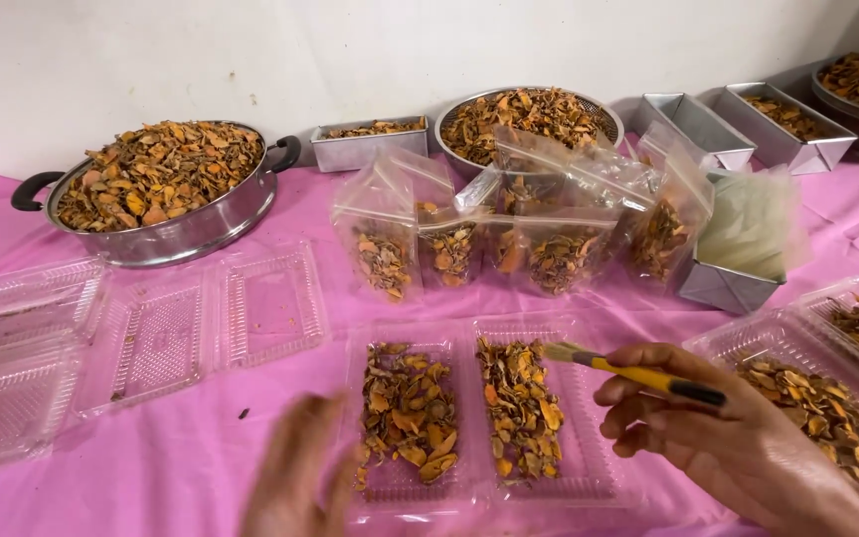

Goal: The person uses a small brush to arrange dried orange flower petals inside clear plastic containers on a pink tablecloth. They carefully sweep and position the petals to create a neat presentation within the containers.

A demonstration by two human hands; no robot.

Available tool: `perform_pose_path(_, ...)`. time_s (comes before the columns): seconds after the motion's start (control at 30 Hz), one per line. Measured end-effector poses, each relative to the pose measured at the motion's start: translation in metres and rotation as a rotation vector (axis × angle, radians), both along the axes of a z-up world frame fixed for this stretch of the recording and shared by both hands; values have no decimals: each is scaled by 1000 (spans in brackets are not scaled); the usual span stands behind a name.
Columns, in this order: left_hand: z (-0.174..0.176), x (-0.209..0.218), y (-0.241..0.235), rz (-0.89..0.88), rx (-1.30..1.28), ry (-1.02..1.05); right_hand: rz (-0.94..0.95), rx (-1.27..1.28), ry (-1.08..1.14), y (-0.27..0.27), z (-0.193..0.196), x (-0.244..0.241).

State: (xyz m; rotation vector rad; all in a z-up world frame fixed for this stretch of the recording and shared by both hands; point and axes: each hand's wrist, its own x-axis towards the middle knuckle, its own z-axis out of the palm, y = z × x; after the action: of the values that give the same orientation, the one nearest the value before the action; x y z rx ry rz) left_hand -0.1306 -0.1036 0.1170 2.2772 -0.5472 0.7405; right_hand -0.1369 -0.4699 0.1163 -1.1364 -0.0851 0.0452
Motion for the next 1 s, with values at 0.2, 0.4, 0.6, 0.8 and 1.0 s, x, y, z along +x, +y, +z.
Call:
perform_pose_path(0.2, -178, -17, -112, 232, 56, -475, -82, -472, -503, 25, -17, 45)
perform_pose_path(0.4, -131, -11, -116, -19, 148, -607, -96, -940, -294, 47, -18, 79)
perform_pose_path(0.6, -125, -7, -112, -29, 210, -659, 42, -1070, 31, 45, 5, 54)
perform_pose_path(0.8, -123, -11, -99, -136, 252, -508, -11, -1175, 46, 16, 19, 30)
perform_pose_path(1.0, -120, -7, -97, -212, 301, -579, -25, -1195, 19, 32, 30, 55)
